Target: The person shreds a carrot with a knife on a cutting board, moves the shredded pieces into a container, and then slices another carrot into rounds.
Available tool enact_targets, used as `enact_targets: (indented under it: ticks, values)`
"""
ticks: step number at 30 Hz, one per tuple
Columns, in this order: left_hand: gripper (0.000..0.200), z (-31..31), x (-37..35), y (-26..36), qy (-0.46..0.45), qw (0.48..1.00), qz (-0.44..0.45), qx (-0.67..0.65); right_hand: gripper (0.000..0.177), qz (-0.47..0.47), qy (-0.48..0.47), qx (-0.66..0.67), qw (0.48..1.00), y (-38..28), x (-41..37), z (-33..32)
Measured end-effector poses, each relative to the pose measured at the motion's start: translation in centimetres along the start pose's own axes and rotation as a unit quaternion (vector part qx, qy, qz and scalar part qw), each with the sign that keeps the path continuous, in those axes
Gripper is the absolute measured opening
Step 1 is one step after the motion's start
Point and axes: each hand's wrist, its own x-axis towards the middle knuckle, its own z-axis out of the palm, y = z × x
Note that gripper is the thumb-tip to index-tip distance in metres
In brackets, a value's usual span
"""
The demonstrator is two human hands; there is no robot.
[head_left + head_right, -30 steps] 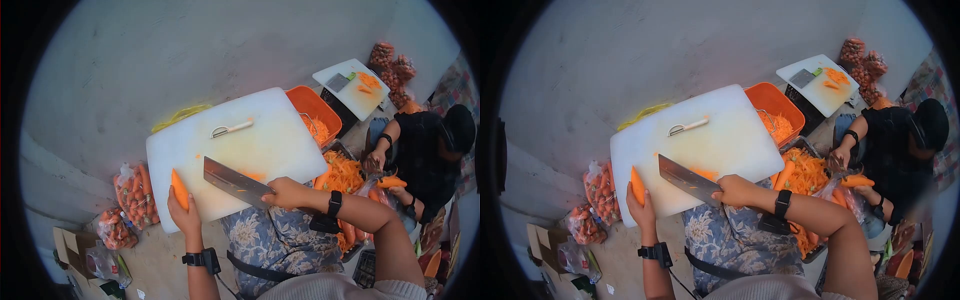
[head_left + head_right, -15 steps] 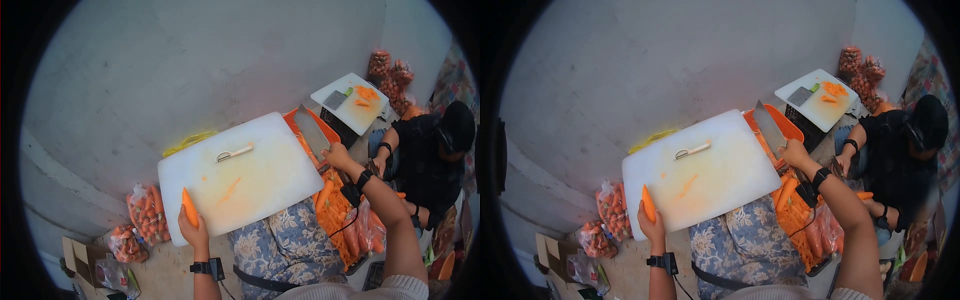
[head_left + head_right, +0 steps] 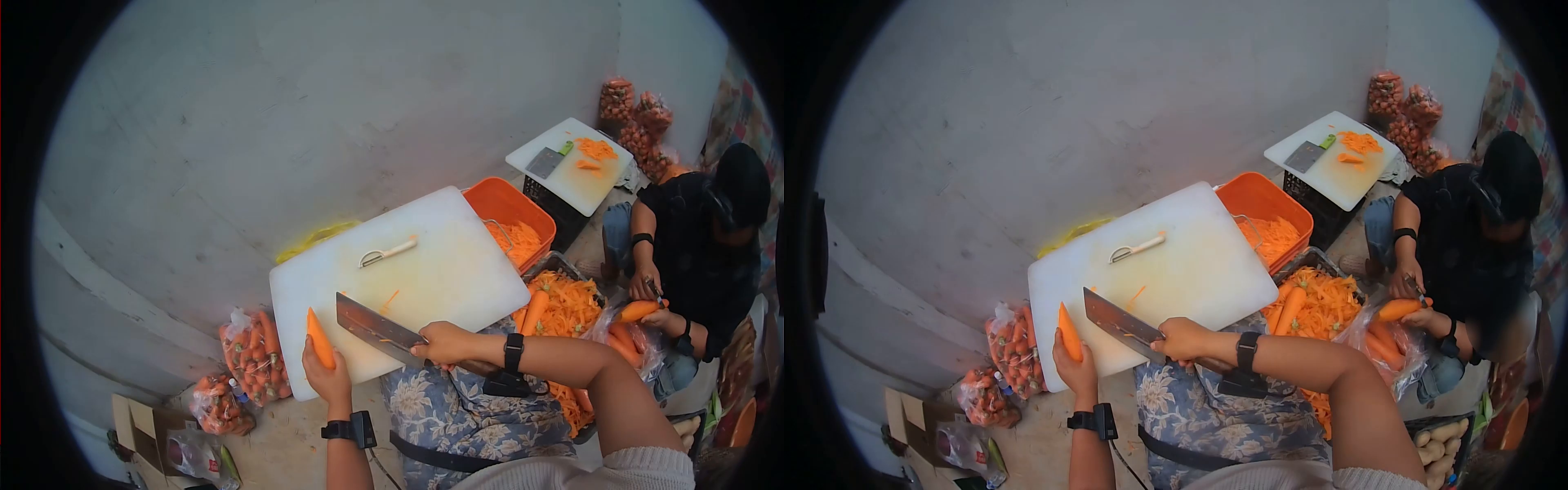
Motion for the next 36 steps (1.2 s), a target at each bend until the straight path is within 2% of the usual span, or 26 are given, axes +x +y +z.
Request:
enact_targets:
  ticks: [3, 6, 8, 11, 14, 15, 16, 17, 19, 20, 22, 24, 25, 27, 31, 36]
  values:
    - [0.060, -0.1, 0.1, 0.1, -0.007, 1.000, -0.020, -0.007, 0.033, 0.031, 0.008, 0.059, 0.998, 0.9, 0.5, -0.5]
    - [0.060, 0.0, 0.0, 0.1, 0.001, 1.000, -0.010, -0.003, 0.036, 0.032, 0.063, 0.057, 0.996, 2.4, -0.5, -3.7]
    - [0.059, 0.1, 0.0, -0.2, 0.017, 1.000, 0.026, -0.002, 0.034, 0.045, 0.103, 0.072, 0.991, 4.2, -1.6, -6.9]
    - [0.059, -0.5, 0.3, 0.2, -0.022, 0.999, -0.023, -0.037, 0.027, 0.100, 0.254, 0.096, 0.957, 6.5, -3.7, -11.8]
    - [0.059, -0.8, 0.4, 0.3, -0.004, 0.998, -0.040, -0.040, 0.020, 0.068, 0.402, 0.094, 0.908, 10.3, -4.5, -16.5]
    - [0.058, -1.1, 0.7, 0.6, -0.051, 0.997, -0.030, -0.055, 0.020, 0.060, 0.439, 0.077, 0.893, 10.8, -4.3, -17.4]
    - [0.057, -1.3, 1.2, 0.9, -0.099, 0.992, -0.017, -0.072, 0.021, 0.047, 0.430, 0.077, 0.898, 9.9, -4.9, -17.1]
    - [0.057, -1.4, 1.9, 1.5, -0.096, 0.993, -0.028, -0.066, 0.021, 0.035, 0.424, 0.078, 0.901, 8.8, -6.1, -16.7]
    - [0.056, -1.9, 2.4, 3.2, -0.247, 0.966, 0.027, -0.076, 0.021, 0.029, 0.404, 0.020, 0.914, 7.6, -6.8, -15.0]
    - [0.056, -2.0, 2.4, 3.9, -0.253, 0.965, 0.017, -0.075, 0.021, 0.023, 0.363, -0.007, 0.932, 6.3, -7.3, -13.4]
    - [0.053, -1.9, 2.8, 5.1, -0.328, 0.938, 0.064, -0.089, 0.023, 0.002, 0.309, -0.086, 0.947, 4.7, -7.3, -10.8]
    - [0.053, -2.4, 2.9, 5.9, -0.325, 0.939, 0.082, -0.071, 0.029, -0.031, 0.287, -0.214, 0.933, 3.7, -6.9, -8.7]
    - [0.052, -2.6, 2.8, 6.2, -0.319, 0.941, 0.103, -0.053, 0.029, -0.025, 0.283, -0.213, 0.935, 3.5, -6.6, -8.0]
    - [0.051, -2.8, 2.6, 6.2, -0.301, 0.948, 0.102, -0.016, 0.031, -0.083, 0.255, -0.323, 0.907, 3.2, -5.9, -6.8]
    - [0.052, -3.0, 2.1, 6.7, -0.255, 0.960, 0.110, 0.042, 0.027, -0.076, 0.242, -0.384, 0.888, 2.0, -5.2, -5.7]
    - [0.052, -1.1, 1.4, 7.7, -0.207, 0.966, 0.140, 0.067, 0.024, -0.048, 0.213, -0.399, 0.891, 1.3, -5.1, -5.1]
